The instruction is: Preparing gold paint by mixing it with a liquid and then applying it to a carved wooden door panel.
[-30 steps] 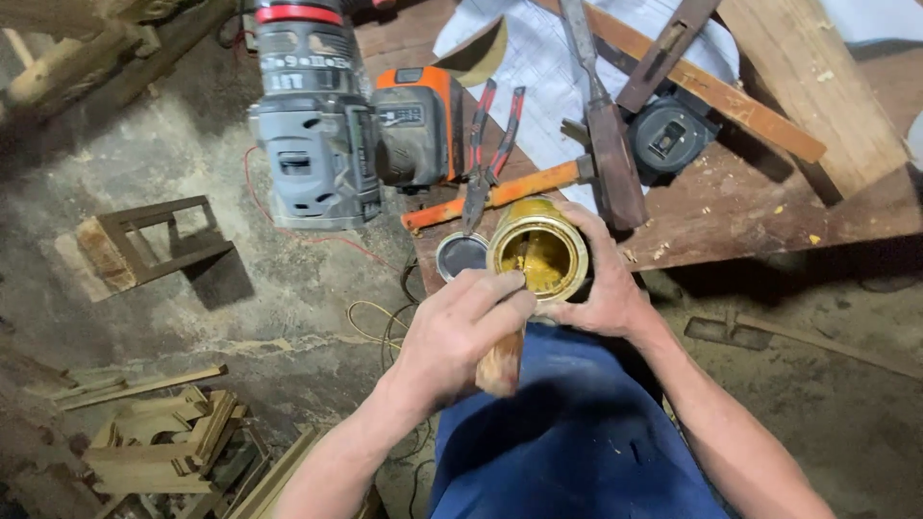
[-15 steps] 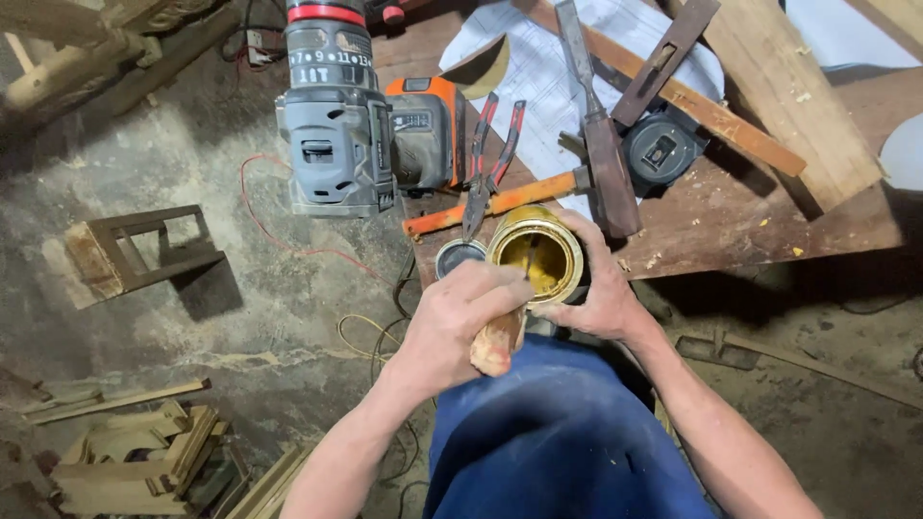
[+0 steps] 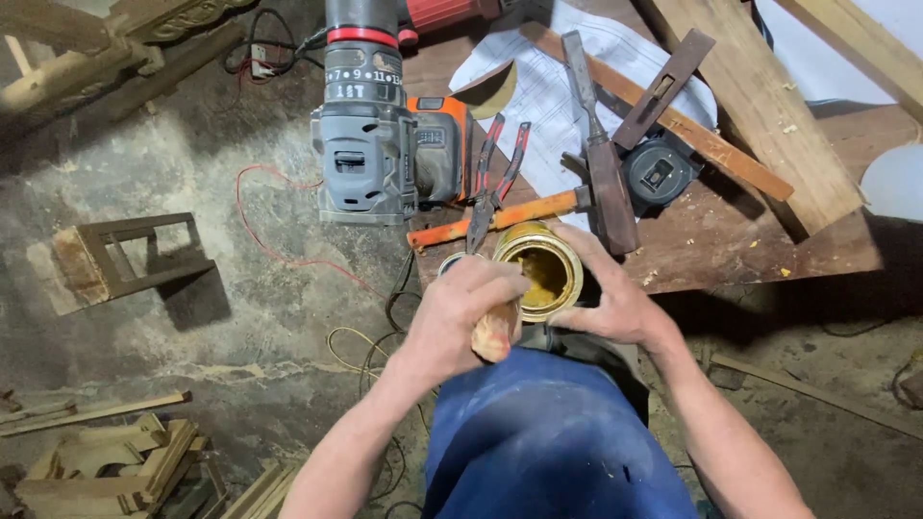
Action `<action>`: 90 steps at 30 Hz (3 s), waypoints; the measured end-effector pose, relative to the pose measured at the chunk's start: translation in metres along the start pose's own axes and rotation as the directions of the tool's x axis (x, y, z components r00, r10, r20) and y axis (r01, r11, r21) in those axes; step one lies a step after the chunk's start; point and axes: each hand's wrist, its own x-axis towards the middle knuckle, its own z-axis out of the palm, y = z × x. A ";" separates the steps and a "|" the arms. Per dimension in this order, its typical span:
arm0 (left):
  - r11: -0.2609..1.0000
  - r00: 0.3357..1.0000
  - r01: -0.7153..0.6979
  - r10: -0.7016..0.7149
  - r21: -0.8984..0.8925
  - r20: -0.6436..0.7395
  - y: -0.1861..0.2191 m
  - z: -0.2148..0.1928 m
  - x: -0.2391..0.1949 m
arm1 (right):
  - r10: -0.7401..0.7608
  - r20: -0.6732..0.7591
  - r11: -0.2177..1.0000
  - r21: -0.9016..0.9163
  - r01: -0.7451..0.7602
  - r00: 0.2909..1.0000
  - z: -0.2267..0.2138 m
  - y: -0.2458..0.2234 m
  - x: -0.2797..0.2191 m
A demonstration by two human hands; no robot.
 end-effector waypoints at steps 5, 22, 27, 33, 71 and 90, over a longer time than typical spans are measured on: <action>0.991 0.999 0.038 -0.036 -0.126 0.018 0.028 0.002 -0.008 | 0.132 0.033 0.991 0.022 -0.132 0.991 -0.027 -0.013 -0.005; 0.999 0.991 0.046 -0.043 -0.021 0.130 0.016 -0.014 -0.008 | -0.400 -0.227 0.842 -0.473 0.259 0.888 0.031 -0.040 0.007; 0.998 0.993 0.033 -0.028 -0.046 0.111 0.013 0.016 -0.009 | -0.378 -0.102 0.828 -0.483 0.286 0.920 0.021 -0.034 -0.014; 0.989 0.996 0.049 -0.038 0.140 -0.081 0.032 0.006 -0.014 | -0.306 -0.130 0.818 -0.542 0.191 0.943 0.026 -0.037 -0.027; 0.959 0.795 0.131 -0.252 -0.250 -0.551 0.019 0.024 -0.076 | -0.423 0.052 0.723 -0.582 0.371 0.905 0.061 -0.015 -0.013; 0.948 0.778 0.119 -0.273 -0.294 -0.566 0.019 0.035 -0.078 | -0.466 -0.017 0.749 -0.538 0.385 0.884 0.051 -0.015 -0.025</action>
